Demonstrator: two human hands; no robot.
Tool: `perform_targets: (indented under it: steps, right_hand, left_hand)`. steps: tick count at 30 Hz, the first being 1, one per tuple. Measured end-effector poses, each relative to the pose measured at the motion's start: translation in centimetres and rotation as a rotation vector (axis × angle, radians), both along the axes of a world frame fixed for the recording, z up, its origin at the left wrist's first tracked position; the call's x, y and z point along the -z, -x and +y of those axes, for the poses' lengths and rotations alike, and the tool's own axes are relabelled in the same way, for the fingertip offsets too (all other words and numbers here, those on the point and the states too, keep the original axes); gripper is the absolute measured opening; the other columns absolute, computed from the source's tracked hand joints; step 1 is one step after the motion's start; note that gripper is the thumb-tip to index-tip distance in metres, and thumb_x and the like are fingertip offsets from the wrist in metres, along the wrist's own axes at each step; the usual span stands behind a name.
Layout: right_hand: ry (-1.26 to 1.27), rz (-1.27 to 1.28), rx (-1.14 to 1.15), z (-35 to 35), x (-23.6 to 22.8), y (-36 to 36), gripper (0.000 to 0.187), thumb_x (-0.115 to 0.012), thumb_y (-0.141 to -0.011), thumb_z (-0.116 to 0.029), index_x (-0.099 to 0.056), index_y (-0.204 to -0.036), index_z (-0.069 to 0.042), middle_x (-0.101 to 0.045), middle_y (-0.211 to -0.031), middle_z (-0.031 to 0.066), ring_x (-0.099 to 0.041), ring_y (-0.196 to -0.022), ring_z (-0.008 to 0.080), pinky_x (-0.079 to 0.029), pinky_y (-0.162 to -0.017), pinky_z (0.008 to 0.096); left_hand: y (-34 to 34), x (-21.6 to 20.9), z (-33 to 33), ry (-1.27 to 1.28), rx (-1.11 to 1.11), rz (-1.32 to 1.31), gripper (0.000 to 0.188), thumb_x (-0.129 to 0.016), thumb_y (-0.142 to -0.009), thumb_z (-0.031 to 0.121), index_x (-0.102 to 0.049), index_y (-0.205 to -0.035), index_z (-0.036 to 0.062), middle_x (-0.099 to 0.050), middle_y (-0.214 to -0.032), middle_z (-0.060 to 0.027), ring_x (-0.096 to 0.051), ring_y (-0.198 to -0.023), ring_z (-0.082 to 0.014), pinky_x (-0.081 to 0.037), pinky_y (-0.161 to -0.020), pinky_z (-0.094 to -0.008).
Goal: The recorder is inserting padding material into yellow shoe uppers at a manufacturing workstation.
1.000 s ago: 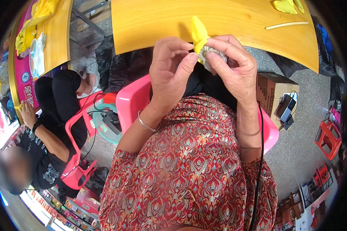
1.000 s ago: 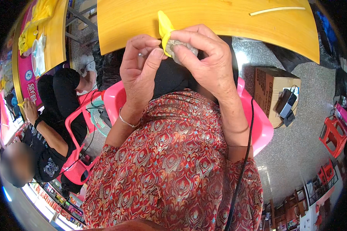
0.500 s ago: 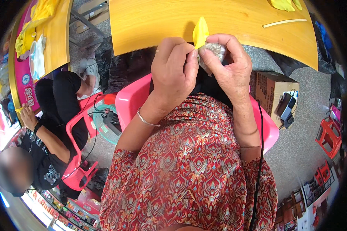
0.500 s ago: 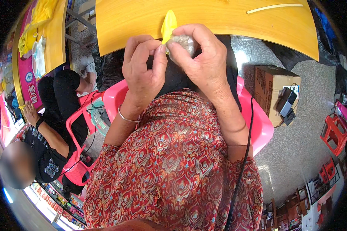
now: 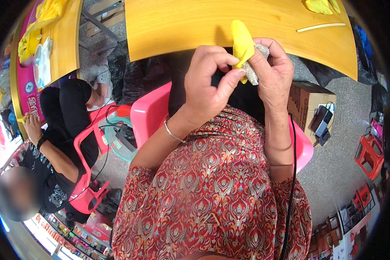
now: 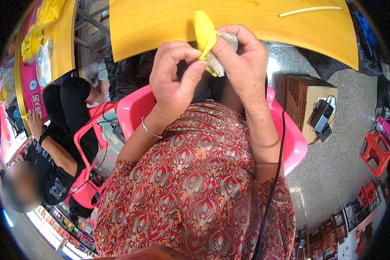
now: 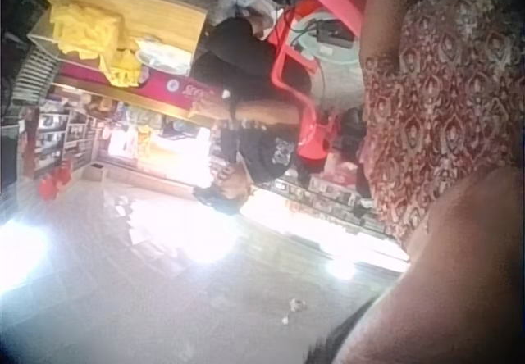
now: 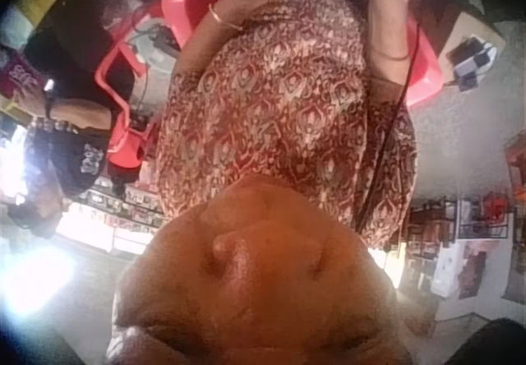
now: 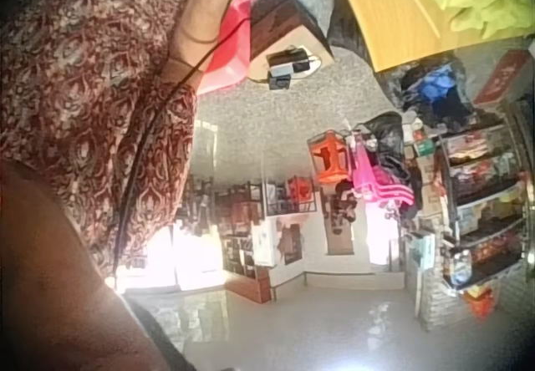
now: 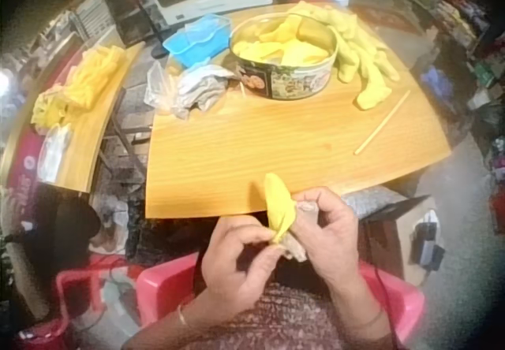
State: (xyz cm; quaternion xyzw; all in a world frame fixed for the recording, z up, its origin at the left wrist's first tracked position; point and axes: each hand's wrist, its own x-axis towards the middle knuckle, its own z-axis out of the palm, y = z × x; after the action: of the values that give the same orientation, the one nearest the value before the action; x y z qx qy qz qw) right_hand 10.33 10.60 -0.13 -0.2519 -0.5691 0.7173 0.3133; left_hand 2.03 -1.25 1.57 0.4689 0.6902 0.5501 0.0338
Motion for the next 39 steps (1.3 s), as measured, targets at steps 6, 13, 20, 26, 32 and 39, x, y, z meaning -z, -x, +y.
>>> perform_targets:
  steps: [6,13,20,26,32,39]
  right_hand:
    - [0.213,0.087,-0.12,0.0,0.1,0.1,0.021,-0.072,-0.084,-0.009,-0.062,-0.1,-0.001,-0.068,-0.085,0.0035,-0.062,-0.072,0.007,-0.051,-0.062,0.0214]
    - [-0.325,-0.118,0.088,-0.5,-0.6,0.1,0.026,-0.074,-0.08,-0.009,-0.059,-0.1,-0.001,-0.067,-0.086,0.0039,-0.064,-0.075,0.0092,-0.051,-0.066,0.0228]
    - [-0.187,0.22,-0.148,-0.1,-1.6,0.1,0.021,-0.067,-0.084,-0.002,-0.063,-0.104,0.003,-0.064,-0.102,0.0107,-0.064,-0.09,0.0164,-0.051,-0.078,0.0256]
    - [-0.379,0.153,-0.304,0.2,-2.0,-0.2,0.021,-0.064,-0.083,0.002,-0.071,-0.103,-0.002,-0.059,-0.107,0.0101,-0.063,-0.095,0.0181,-0.05,-0.082,0.0276]
    - [-0.646,-0.024,-0.14,0.0,-3.0,-0.6,0.026,-0.069,-0.077,0.0,-0.073,-0.102,-0.008,-0.059,-0.095,0.007,-0.063,-0.083,0.017,-0.051,-0.075,0.0272]
    - [-0.497,-0.045,-0.193,-0.5,-3.7,-0.7,0.023,-0.073,-0.075,-0.005,-0.072,-0.098,-0.006,-0.063,-0.085,0.004,-0.062,-0.078,0.0129,-0.05,-0.07,0.0251]
  left_hand:
    - [-0.7,-0.7,0.5,-0.187,0.089,-1.091,0.035,-0.057,-0.094,0.004,-0.049,-0.128,-0.0028,-0.058,-0.113,-0.0063,-0.054,-0.1,-0.0112,-0.047,-0.087,-0.0256]
    - [-1.3,-0.5,0.8,-0.269,0.171,-1.355,0.027,-0.055,-0.097,0.012,-0.054,-0.122,0.0007,-0.06,-0.115,-0.0064,-0.057,-0.106,-0.0155,-0.048,-0.092,-0.033]
    - [-0.1,-1.3,-0.2,-0.385,0.136,-1.414,0.022,-0.056,-0.097,0.014,-0.055,-0.117,0.0055,-0.061,-0.116,-0.008,-0.059,-0.107,-0.0178,-0.049,-0.09,-0.0375]
    - [0.0,-1.6,-0.7,-0.321,0.175,-1.289,0.038,-0.056,-0.096,0.011,-0.046,-0.132,0.0001,-0.051,-0.133,-0.0149,-0.05,-0.122,-0.0209,-0.041,-0.103,-0.0357]
    - [-0.8,-1.8,-1.2,-0.138,0.175,-0.998,0.044,-0.054,-0.095,0.005,-0.042,-0.137,-0.0031,-0.05,-0.135,-0.0138,-0.048,-0.125,-0.0198,-0.037,-0.106,-0.033]
    - [0.2,-1.7,-2.4,-0.112,0.209,-1.15,0.045,-0.054,-0.095,0.003,-0.041,-0.137,-0.0032,-0.049,-0.136,-0.0154,-0.049,-0.125,-0.0217,-0.04,-0.105,-0.0337]
